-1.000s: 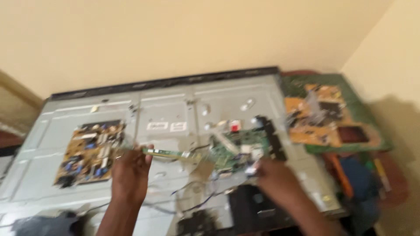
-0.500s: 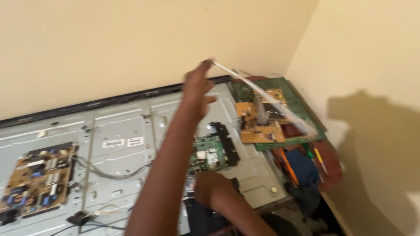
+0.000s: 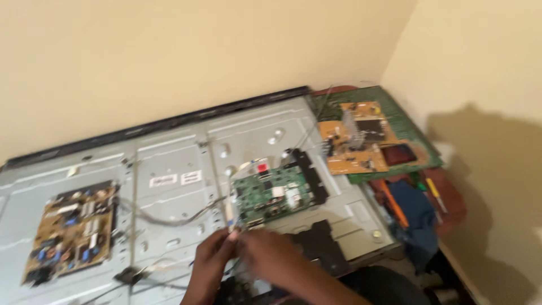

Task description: The person is repairing a television by connecting various ribbon cables and wires to the mainboard and other internal components. They handle multiple connectors, aligning and inserting them into their respective ports on the circuit boards.

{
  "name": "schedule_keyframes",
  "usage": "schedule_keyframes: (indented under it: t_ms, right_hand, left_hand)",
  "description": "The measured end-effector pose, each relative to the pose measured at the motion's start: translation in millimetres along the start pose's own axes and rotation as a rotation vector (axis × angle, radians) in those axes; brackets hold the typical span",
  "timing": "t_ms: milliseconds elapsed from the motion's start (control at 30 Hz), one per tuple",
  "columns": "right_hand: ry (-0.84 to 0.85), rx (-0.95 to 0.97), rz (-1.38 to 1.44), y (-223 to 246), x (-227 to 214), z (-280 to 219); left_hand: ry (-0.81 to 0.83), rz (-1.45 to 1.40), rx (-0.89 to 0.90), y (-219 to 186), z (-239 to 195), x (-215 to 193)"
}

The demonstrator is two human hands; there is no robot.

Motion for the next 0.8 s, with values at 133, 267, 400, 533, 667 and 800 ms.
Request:
schedule_keyframes:
  t_ms: [133,267,400,533,667,800]
  right_hand:
    - [-0.052,0.132,0.289,-41,3,10]
    - [-0.009,0.523,0.622,-74,26,-5]
    - [-0.081,0.621,0.808,-69,17,-8]
    - [-0.172,0.620,0.852,-60,3,-6]
    - [-0.256,0.587,0.867,-56,-11,-4]
    - [-0.280,0.538,1.027,-50,-14,-8]
  left_hand:
    - [0.055,0.108,0.031,-24,-5,5]
    - [0.055,0.057,-0.021,-39,-21,6]
    - [0.116,-0.065,-0.107,-48,-27,15]
    - [0.124,-0.058,0.100,-74,-36,19]
    - [0.096,-0.080,0.196,-85,-42,21]
    - [0.129,-0.061,0.272,-92,-53,26]
Point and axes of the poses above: each hand's wrist, its own z-axis towards the middle knuckle, its own x-axis out of the palm, y = z × x, the point moved 10 cm from there along z, towards the middle knuckle, and after that the axes turned 8 degrees about -x, right-handed, at the moved point
